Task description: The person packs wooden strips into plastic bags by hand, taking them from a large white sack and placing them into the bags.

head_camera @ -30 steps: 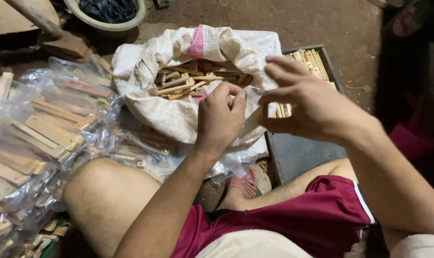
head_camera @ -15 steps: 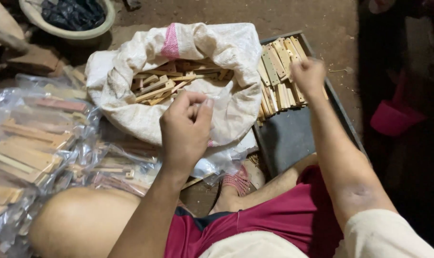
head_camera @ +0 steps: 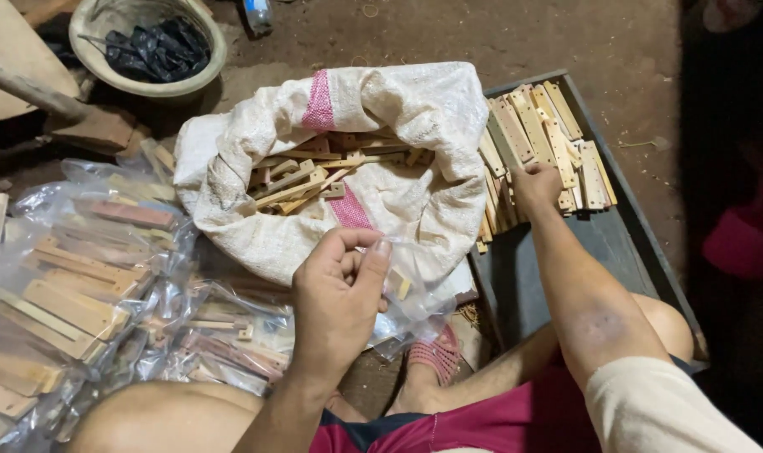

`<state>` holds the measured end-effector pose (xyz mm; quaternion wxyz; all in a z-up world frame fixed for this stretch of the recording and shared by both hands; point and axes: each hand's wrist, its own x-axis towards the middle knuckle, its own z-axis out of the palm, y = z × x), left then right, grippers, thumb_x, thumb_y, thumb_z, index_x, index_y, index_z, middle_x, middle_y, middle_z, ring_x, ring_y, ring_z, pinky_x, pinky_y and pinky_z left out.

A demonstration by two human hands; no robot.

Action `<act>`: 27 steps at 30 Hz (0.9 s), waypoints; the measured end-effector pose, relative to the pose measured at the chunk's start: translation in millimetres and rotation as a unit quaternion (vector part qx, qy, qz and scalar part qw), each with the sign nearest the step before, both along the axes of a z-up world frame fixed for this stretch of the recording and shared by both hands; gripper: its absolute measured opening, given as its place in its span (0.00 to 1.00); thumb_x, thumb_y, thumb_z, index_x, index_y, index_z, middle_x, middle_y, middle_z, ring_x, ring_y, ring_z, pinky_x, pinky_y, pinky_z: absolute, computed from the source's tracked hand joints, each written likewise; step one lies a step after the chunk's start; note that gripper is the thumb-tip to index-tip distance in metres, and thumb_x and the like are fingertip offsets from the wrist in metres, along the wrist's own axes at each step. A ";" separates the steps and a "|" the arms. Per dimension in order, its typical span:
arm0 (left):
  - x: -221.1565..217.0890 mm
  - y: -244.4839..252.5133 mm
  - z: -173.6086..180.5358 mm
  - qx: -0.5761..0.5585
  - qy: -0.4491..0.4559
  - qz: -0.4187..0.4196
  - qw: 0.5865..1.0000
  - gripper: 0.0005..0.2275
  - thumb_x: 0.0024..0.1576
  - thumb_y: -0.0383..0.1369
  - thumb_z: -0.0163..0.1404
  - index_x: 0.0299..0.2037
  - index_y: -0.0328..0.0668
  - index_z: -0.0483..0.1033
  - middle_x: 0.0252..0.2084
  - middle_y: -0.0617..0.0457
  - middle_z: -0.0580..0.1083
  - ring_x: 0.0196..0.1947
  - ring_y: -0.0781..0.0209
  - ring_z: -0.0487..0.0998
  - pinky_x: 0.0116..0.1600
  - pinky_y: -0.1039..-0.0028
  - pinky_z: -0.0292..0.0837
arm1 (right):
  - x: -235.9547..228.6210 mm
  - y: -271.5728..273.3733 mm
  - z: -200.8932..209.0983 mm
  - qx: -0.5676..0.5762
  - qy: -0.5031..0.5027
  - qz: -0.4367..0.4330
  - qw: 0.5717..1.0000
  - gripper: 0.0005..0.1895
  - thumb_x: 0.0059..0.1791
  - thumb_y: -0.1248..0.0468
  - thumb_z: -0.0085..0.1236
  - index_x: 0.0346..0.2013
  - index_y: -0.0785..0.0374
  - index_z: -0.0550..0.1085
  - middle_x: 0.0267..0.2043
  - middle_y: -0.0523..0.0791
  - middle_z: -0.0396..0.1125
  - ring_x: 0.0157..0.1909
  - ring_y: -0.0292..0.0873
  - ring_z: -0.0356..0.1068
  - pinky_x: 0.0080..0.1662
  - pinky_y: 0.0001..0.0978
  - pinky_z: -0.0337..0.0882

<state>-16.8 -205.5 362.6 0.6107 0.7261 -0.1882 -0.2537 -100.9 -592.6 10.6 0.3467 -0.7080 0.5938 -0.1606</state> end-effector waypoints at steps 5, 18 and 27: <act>10.7 -18.4 -4.6 -0.006 -0.043 0.008 0.999 0.03 0.59 0.24 0.52 0.40 0.32 0.76 0.19 0.55 0.72 0.13 0.71 0.69 0.16 0.82 0.64 | -13.0 -18.1 77.4 -0.214 -0.135 0.103 0.962 0.10 0.52 0.63 0.62 0.32 0.69 0.78 0.31 0.48 0.70 0.31 0.42 0.68 0.36 0.34 0.71; 9.2 -46.0 -26.1 0.029 -0.142 -0.014 0.989 0.00 0.60 0.24 0.51 0.38 0.36 0.74 0.16 0.60 0.69 0.09 0.73 0.62 0.12 0.80 0.52 | -60.2 175.2 394.4 -0.328 -0.242 0.451 0.794 0.04 0.56 0.82 0.63 0.43 0.83 0.75 0.25 0.49 0.66 0.19 0.37 0.55 0.22 0.28 0.53; -11.1 -33.6 -28.4 -0.003 -0.130 0.042 0.991 0.03 0.59 0.31 0.50 0.37 0.43 0.76 0.13 0.53 0.73 0.15 0.59 0.75 0.26 0.70 0.70 | -29.4 233.8 340.4 -0.176 0.034 0.481 0.858 0.13 0.57 0.56 0.48 0.47 0.55 0.79 0.20 0.47 0.74 0.24 0.52 0.76 0.35 0.46 0.75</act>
